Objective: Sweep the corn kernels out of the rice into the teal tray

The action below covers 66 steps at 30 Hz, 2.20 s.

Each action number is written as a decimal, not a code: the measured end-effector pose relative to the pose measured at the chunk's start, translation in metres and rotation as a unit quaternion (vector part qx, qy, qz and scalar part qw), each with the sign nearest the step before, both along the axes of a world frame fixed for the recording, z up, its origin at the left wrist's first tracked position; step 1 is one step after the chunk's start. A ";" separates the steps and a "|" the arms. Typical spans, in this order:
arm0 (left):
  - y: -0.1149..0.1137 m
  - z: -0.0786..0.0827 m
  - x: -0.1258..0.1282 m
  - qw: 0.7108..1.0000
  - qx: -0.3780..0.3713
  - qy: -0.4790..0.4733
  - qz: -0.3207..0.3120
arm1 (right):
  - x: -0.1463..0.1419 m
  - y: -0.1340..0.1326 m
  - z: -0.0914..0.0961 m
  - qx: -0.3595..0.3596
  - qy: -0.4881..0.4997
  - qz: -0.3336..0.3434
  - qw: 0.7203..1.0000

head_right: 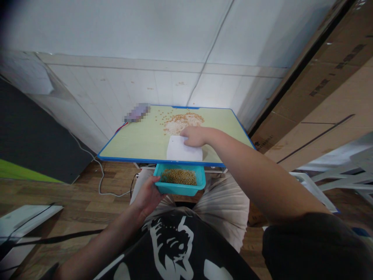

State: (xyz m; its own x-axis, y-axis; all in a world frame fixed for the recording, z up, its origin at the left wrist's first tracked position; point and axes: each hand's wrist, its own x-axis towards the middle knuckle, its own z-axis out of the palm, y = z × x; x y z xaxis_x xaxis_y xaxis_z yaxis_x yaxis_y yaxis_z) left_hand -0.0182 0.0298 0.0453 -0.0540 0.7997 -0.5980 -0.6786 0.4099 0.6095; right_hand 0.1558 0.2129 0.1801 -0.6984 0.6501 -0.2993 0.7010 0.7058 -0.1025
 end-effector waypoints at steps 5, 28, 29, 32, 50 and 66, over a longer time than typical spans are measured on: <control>0.000 -0.005 -0.003 1.000 0.010 0.012 -0.015 | -0.004 -0.007 0.003 0.002 -0.023 0.011 1.000; -0.008 -0.026 0.003 0.999 0.031 -0.008 0.023 | 0.074 0.025 -0.079 -0.239 0.382 -0.315 0.835; -0.009 -0.028 0.004 0.999 0.031 -0.005 0.022 | 0.074 0.024 -0.080 -0.238 0.393 -0.320 0.829; -0.010 -0.030 0.005 0.999 0.034 -0.003 0.025 | 0.071 0.021 -0.079 -0.228 0.408 -0.329 0.821; -0.010 -0.039 0.001 0.999 0.033 -0.015 0.021 | 0.071 0.018 -0.085 -0.174 0.484 -0.334 0.790; -0.012 -0.036 -0.002 0.998 0.039 -0.022 0.041 | 0.082 0.019 -0.099 -0.137 0.673 -0.351 0.636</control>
